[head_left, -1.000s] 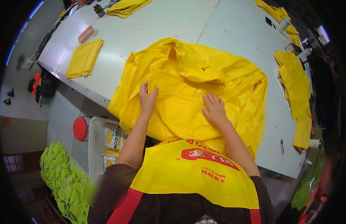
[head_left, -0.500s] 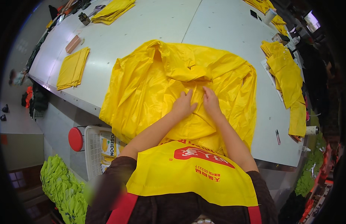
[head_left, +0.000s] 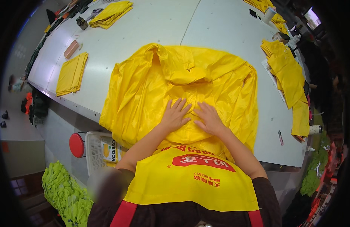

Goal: The person folds a yellow raincoat on a large white table. They spread the coat flat, fold the sleeves inward, fold the body in half, and then fold it into a compact rectangle. The folded coat is placed on a stack of similar items.

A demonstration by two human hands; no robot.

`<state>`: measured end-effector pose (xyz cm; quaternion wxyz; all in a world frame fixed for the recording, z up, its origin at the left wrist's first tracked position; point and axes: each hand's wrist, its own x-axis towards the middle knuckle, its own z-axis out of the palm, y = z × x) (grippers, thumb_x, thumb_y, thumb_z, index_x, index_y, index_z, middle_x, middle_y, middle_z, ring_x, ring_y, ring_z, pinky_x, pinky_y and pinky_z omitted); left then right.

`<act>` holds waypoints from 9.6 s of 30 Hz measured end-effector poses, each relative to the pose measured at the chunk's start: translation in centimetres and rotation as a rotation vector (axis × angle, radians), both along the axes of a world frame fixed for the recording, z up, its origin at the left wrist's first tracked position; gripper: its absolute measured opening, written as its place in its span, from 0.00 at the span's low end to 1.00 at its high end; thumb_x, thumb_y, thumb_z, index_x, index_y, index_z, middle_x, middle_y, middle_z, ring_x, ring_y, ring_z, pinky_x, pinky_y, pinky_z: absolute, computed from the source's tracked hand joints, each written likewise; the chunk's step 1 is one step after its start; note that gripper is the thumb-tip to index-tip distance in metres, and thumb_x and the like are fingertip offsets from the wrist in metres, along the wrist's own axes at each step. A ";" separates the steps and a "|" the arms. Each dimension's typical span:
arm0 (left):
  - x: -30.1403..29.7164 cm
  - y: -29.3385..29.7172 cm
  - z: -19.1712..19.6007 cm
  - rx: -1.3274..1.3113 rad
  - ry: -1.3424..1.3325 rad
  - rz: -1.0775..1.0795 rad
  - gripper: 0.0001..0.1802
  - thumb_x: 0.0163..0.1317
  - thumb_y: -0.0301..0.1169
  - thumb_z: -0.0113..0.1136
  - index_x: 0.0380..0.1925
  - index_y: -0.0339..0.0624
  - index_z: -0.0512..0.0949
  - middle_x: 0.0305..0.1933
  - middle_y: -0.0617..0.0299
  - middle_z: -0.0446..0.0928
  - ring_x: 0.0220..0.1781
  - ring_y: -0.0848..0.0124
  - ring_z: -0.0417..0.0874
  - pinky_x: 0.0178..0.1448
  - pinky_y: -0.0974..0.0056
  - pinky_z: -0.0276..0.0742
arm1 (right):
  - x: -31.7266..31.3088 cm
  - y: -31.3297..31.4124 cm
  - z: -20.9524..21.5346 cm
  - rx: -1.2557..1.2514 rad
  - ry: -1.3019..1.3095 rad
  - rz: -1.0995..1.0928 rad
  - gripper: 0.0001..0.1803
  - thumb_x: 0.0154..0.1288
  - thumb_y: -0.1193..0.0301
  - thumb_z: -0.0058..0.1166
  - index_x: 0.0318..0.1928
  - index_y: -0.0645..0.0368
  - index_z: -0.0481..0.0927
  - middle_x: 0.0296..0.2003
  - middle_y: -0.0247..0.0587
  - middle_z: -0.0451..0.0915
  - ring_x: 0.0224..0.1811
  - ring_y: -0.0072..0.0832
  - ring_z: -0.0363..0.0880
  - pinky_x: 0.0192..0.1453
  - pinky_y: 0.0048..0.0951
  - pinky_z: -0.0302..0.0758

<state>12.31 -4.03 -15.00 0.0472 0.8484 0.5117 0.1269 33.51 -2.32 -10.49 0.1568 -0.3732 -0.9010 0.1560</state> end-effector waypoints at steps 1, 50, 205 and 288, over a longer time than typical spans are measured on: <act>0.0 0.0 -0.1 0.005 0.006 0.000 0.33 0.58 0.52 0.50 0.61 0.51 0.64 0.66 0.52 0.60 0.68 0.57 0.59 0.67 0.44 0.48 | 0.4 0.1 -0.5 -0.054 0.064 -0.025 0.22 0.58 0.66 0.54 0.52 0.61 0.72 0.55 0.51 0.69 0.60 0.44 0.64 0.60 0.40 0.63; 1.0 10.5 0.7 -0.377 -0.609 0.213 0.19 0.50 0.37 0.65 0.38 0.35 0.78 0.29 0.49 0.75 0.28 0.61 0.76 0.34 0.61 0.73 | 0.9 8.4 -3.9 -0.797 0.429 -0.506 0.22 0.64 0.55 0.46 0.33 0.65 0.74 0.26 0.47 0.76 0.30 0.34 0.74 0.38 0.32 0.70; -2.0 -1.0 2.7 -0.222 -0.350 0.029 0.14 0.54 0.41 0.58 0.37 0.46 0.78 0.32 0.54 0.78 0.34 0.56 0.78 0.40 0.55 0.72 | -1.2 -1.1 -4.3 0.134 0.082 0.105 0.15 0.54 0.73 0.51 0.44 0.50 0.79 0.27 0.35 0.74 0.31 0.33 0.74 0.35 0.31 0.71; -9.8 19.6 2.4 -0.066 -1.179 0.641 0.18 0.56 0.27 0.58 0.48 0.40 0.73 0.28 0.60 0.77 0.31 0.74 0.77 0.38 0.69 0.73 | -6.1 18.9 -4.5 -1.109 0.579 -0.167 0.14 0.63 0.68 0.53 0.48 0.60 0.75 0.40 0.27 0.77 0.42 0.16 0.71 0.49 0.18 0.67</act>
